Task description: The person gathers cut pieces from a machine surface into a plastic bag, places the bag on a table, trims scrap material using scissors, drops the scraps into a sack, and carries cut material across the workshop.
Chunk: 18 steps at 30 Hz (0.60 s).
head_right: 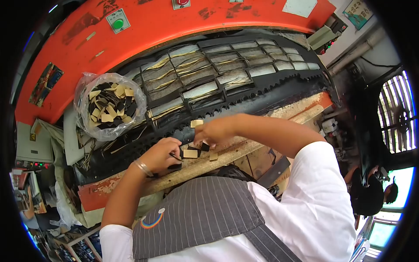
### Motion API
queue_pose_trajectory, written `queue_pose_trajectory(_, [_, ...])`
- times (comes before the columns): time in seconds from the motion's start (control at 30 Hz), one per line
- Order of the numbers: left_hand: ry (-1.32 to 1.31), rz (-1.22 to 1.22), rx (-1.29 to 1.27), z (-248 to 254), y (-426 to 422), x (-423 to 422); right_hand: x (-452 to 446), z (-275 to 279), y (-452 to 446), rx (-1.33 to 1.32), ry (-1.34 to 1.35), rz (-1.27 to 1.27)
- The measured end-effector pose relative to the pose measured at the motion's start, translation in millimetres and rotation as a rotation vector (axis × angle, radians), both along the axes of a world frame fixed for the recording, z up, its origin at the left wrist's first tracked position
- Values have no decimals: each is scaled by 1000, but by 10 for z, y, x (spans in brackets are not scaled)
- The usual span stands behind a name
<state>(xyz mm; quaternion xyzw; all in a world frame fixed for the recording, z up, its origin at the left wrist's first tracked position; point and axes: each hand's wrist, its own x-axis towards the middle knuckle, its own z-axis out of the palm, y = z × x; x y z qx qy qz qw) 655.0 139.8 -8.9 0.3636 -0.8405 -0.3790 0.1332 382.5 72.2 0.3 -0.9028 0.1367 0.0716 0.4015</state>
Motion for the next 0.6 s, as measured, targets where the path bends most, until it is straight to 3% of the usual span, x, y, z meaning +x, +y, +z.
queue_pose_trajectory(0.07, [-37, -30, -32, -16, 3, -118, 19, -125, 68, -165, 68, -4])
queue_pose_trajectory(0.13, [-296, 84, 0, 29, 44, -201, 21, -140, 46, -137, 140, -3])
queue_pose_trajectory(0.23, [-265, 156, 97, 9, 64, -196, 19, -154, 74, -290, 99, -31])
queue_pose_trajectory(0.3, [-295, 172, 100, -20, 122, -174, 56, -117, 33, -117, 279, -55])
queue_pose_trajectory(0.43, [-315, 200, 127, 166, 114, -146, 107, 3, -104, 112, 217, -324])
queue_pose_trajectory(0.5, [-226, 150, 70, 149, 81, -207, 129, -125, -169, -44, 169, -613])
queue_pose_trajectory(0.53, [-133, 106, 9, 127, 57, -246, 156, -254, -167, -42, 167, -614])
queue_pose_trajectory(0.6, [-83, 42, -50, -55, -11, -375, 250, -401, -139, -283, 187, -603])
